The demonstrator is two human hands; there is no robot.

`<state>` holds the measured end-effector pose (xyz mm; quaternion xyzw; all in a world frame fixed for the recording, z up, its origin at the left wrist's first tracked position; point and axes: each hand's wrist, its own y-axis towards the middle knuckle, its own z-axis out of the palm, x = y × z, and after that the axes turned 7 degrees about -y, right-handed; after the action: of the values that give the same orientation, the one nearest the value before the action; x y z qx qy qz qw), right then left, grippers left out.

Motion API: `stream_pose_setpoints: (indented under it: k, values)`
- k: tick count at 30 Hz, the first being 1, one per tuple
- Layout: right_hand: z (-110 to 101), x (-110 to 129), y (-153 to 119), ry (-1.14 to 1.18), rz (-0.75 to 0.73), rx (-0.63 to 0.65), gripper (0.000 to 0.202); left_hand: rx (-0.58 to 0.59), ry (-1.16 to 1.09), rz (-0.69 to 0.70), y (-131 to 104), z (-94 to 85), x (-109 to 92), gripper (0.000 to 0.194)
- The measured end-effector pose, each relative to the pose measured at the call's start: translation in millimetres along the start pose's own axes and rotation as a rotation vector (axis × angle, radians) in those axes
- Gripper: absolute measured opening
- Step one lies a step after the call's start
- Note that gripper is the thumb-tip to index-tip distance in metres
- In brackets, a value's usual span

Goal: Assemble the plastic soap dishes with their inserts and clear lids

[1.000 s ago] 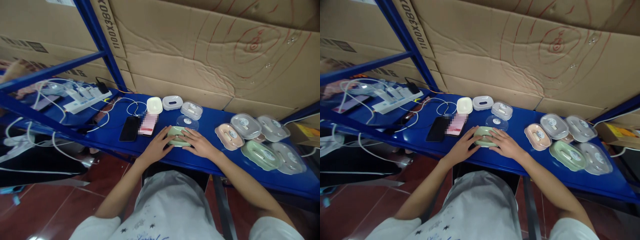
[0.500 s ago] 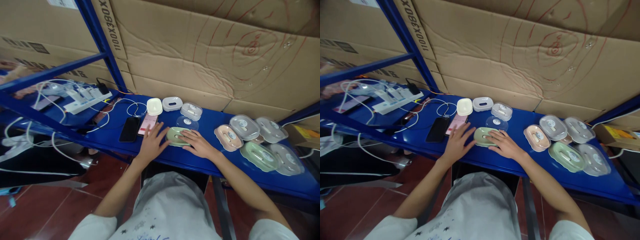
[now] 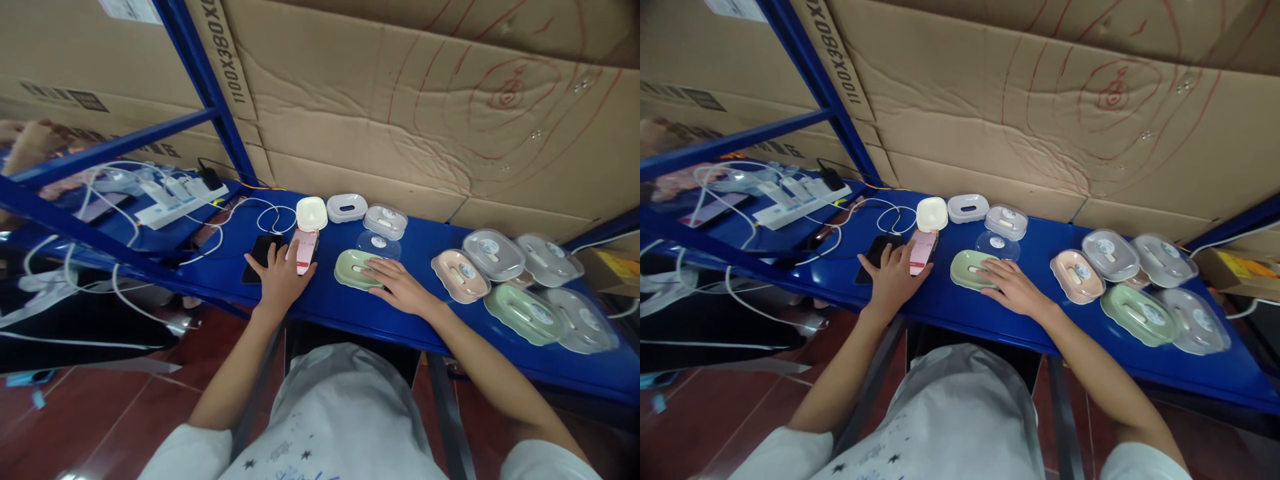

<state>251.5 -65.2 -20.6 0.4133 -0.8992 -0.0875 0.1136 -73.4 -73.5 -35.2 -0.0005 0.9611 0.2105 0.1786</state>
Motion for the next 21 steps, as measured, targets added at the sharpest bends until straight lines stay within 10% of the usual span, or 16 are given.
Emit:
stream_pose_setpoints:
  k: [11, 21]
  values:
    - [-7.5, -23.7, -4.6, -0.100, 0.200, -0.163, 0.050, 0.125, 0.044, -0.011, -42.0, -22.5, -20.2, 0.068]
    - [8.8, -60.0, -15.8, -0.169, 0.329, -0.052, 0.058, 0.055, 0.028, 0.026, -15.7, -15.6, -34.4, 0.068]
